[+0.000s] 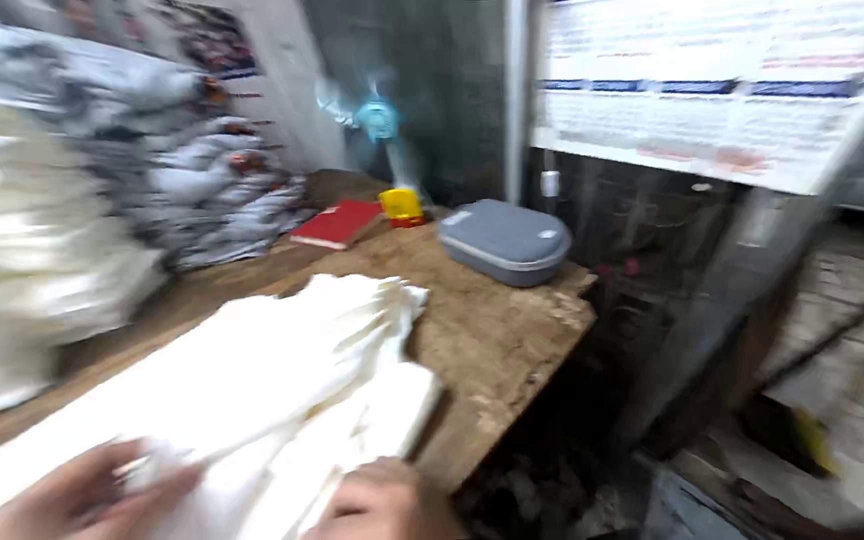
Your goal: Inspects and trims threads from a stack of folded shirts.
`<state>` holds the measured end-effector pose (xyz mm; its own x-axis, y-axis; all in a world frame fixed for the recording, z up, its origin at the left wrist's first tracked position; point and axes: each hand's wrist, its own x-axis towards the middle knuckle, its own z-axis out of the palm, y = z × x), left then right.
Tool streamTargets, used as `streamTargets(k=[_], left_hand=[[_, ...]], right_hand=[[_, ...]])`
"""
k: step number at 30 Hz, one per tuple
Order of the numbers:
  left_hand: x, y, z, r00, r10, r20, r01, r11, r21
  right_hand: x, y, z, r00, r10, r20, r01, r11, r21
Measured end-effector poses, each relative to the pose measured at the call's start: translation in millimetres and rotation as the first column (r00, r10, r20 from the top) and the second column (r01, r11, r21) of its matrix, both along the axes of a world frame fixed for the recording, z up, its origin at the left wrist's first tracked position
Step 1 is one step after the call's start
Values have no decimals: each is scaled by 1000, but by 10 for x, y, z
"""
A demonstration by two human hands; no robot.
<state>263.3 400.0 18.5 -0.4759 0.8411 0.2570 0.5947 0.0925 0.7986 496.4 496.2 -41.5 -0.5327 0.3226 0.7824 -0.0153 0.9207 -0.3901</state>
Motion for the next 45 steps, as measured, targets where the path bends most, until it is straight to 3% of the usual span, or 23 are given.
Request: streamTargets(k=[3, 4, 6, 9, 11, 15, 18, 22, 24, 28, 30, 33, 39, 45], left_hand=[[49, 37, -146, 923, 215, -320, -164, 970, 181], [100, 76, -154, 879, 255, -402, -175, 959, 225], [141, 147, -163, 829, 273, -488, -168, 954, 248], [130, 165, -173, 851, 264, -454, -183, 959, 216], [112, 167, -167, 869, 281, -407, -206, 954, 220], [105, 169, -144, 875, 339, -347, -259, 931, 256], [72, 143, -138, 882, 347, -320, -264, 924, 275], [69, 102, -151, 905, 277, -322, -226, 956, 187], [112, 126, -156, 895, 260, -362, -214, 963, 164], [247, 152, -140, 896, 158, -415, -94, 981, 169], [319, 159, -117, 903, 123, -412, -56, 984, 170], [386, 169, -106, 905, 96, -415, -34, 987, 154], [348, 87, -76, 767, -1, -642, 136, 978, 161], [555, 148, 6, 571, -31, -820, 253, 957, 140]], right_hand=[[384, 42, 139, 926, 83, 367, -57, 995, -81], [429, 78, 143, 906, 79, 417, -46, 995, -88], [414, 134, 115, 943, -4, 333, 35, 996, -88], [251, 173, 153, 986, -156, 65, 162, 981, -102], [134, 169, 244, 984, -179, 2, 179, 980, -84], [-281, 140, 148, 944, -140, 298, 89, 980, 179], [-229, 176, 155, 943, -127, 309, 26, 950, 312], [378, 117, 360, 841, 25, 541, -74, 995, 69], [556, 116, 385, 781, 85, 619, -42, 996, -84], [494, -4, 317, 926, -196, 323, 280, 930, -240], [287, -59, 287, 919, -331, 212, 384, 872, -303], [-92, -89, 79, 882, -414, 226, 462, 853, -242], [47, -91, -97, 952, -286, -112, 217, 886, -410], [44, -77, -94, 929, -290, -228, 179, 895, -409]])
